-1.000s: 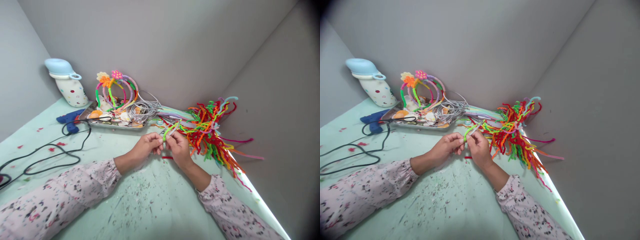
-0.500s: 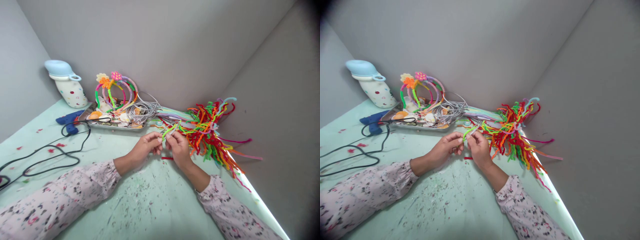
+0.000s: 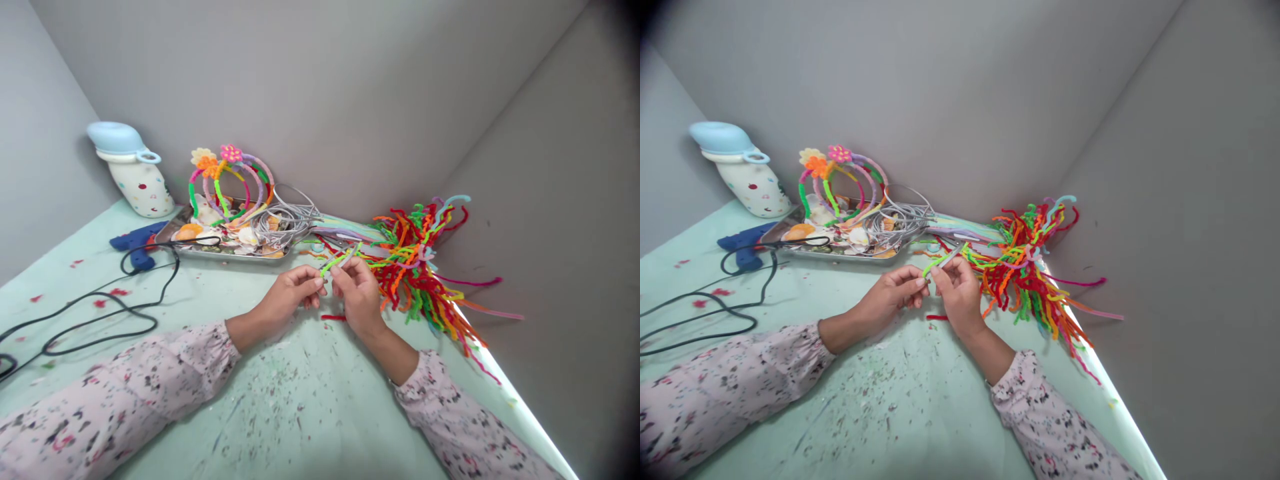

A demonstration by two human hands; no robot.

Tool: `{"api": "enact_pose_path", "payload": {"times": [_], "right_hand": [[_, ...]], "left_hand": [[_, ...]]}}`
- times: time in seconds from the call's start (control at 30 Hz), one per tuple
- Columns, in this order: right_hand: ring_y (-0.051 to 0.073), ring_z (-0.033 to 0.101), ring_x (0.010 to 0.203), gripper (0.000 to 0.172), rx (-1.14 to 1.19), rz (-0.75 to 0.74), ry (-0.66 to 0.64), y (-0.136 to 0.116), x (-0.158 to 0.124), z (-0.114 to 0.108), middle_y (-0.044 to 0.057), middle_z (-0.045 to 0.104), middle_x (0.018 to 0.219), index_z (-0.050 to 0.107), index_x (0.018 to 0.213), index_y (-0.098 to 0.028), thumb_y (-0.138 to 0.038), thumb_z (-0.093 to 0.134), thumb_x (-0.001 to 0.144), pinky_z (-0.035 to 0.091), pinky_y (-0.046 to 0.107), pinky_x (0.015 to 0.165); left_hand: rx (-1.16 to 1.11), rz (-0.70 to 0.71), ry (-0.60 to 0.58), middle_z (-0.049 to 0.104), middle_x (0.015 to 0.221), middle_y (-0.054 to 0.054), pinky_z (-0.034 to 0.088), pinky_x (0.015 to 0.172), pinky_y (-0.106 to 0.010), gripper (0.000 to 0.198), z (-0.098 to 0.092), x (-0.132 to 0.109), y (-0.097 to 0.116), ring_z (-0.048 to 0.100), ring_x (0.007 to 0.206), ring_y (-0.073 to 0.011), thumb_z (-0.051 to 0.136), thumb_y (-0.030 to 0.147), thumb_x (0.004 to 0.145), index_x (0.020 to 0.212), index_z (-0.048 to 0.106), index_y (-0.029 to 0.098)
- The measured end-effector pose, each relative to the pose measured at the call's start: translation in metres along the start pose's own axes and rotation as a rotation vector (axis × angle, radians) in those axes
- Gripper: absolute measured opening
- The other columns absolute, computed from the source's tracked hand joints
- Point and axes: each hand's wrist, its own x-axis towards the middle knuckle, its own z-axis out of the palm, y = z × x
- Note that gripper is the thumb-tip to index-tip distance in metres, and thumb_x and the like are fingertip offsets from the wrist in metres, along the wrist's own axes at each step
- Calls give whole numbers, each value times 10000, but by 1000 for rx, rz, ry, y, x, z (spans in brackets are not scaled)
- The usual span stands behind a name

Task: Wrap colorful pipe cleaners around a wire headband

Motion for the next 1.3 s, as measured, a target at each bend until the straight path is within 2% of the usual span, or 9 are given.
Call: {"api": "enact_pose_path", "payload": {"times": [0.1, 0.23, 0.4, 0.53, 0.73, 0.83, 1.07, 1.3], "right_hand": [[83, 464, 512, 179, 16, 1, -22, 2, 0, -1, -60, 509, 641, 540, 831, -213, -356, 641, 796, 388, 218, 496], [83, 478, 534, 232, 49, 44, -61, 2, 0, -1, -36, 555, 719, 603, 968, -211, -372, 625, 803, 417, 228, 522], [106, 518, 564, 290, 62, 99, -179, -2, -2, 1, -10, 589, 753, 605, 1030, -205, -386, 597, 804, 455, 257, 552], [116, 539, 590, 329, 74, 95, -162, 1, -2, 0, 3, 606, 790, 587, 1066, -208, -406, 594, 804, 462, 264, 563], [111, 499, 544, 208, -5, 37, -80, 6, 0, -2, -43, 537, 604, 600, 906, -203, -396, 565, 835, 418, 243, 536], [107, 472, 511, 202, -34, 41, -75, 3, 0, -1, -51, 505, 542, 589, 822, -199, -395, 550, 850, 395, 238, 519], [106, 467, 519, 244, -62, 46, -110, 2, 0, -2, -48, 501, 547, 562, 730, -197, -400, 541, 863, 382, 239, 528], [102, 455, 504, 293, -95, 11, -66, -1, -1, 0, -49, 489, 517, 521, 631, -195, -380, 551, 857, 378, 237, 525]], "left_hand": [[4, -8, 2, 612, 729, -3, 383, 556, -215, 168, 0, 0, 0, 523, 563, -79, 632, 320, 802, 801, 598, 156], [0, -17, 1, 603, 716, -4, 385, 557, -220, 177, 1, 0, 0, 511, 559, -81, 653, 320, 783, 776, 603, 150], [16, -5, -36, 582, 716, 2, 373, 561, -222, 173, 3, -2, 2, 495, 563, -77, 641, 316, 795, 777, 611, 147], [4, -2, -9, 592, 729, -4, 379, 566, -221, 175, 3, -1, 2, 507, 572, -80, 644, 319, 792, 769, 608, 149], [-36, -12, 1, 634, 783, -24, 385, 578, -222, 158, 1, 0, 1, 531, 595, -85, 649, 299, 784, 829, 618, 151], [-28, -23, 6, 647, 798, -27, 370, 568, -219, 130, 1, 0, 2, 542, 598, -84, 648, 260, 774, 839, 621, 152], [-9, -24, 10, 651, 761, -21, 361, 557, -215, 87, 0, 0, 3, 540, 585, -80, 624, 233, 787, 813, 612, 151], [-25, -15, 21, 664, 782, -26, 382, 596, -221, 97, 0, 1, 2, 573, 644, -95, 634, 231, 783, 841, 622, 154]]}}
